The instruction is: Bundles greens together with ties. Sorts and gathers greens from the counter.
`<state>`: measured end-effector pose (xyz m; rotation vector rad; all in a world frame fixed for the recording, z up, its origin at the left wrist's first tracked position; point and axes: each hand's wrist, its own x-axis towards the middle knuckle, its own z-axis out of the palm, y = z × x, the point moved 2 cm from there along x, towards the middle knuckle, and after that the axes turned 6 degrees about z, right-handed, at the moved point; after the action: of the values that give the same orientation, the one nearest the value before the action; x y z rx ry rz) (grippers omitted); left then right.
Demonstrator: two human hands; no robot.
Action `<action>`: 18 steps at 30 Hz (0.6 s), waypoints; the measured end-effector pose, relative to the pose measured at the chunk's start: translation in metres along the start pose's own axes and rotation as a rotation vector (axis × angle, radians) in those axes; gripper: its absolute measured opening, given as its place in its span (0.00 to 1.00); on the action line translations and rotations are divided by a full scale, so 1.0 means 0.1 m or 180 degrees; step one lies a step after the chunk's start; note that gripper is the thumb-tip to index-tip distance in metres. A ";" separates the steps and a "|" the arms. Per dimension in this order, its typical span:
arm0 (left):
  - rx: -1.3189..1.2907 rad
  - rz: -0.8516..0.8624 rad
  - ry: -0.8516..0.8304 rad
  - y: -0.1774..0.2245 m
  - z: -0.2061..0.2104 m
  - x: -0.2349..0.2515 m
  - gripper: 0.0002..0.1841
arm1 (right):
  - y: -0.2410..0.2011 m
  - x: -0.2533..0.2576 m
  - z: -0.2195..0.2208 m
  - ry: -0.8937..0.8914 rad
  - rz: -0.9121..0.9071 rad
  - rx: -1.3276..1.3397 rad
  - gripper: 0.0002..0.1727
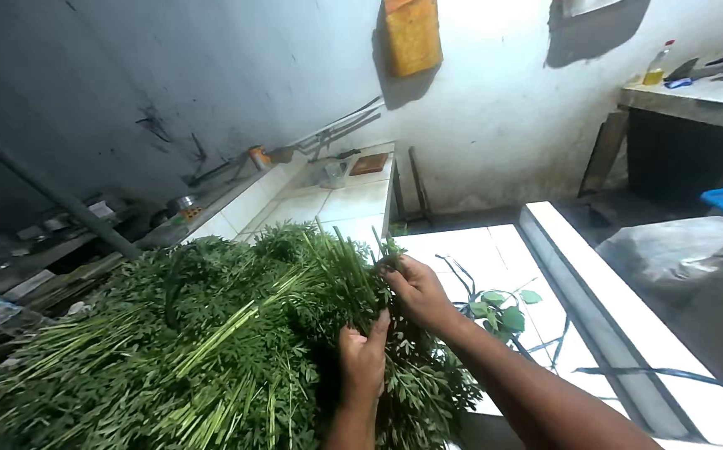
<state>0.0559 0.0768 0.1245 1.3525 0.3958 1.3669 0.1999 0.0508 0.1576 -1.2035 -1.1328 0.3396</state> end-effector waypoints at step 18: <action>0.1212 0.0830 -0.0236 -0.17 0.07 -0.06 0.27 | -0.01 0.01 -0.07 0.0173 0.0493 0.0566 0.09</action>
<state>0.0678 0.0743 0.1091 1.8140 0.4577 1.4982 0.2061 0.0474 0.1598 -1.1384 -0.9440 0.5120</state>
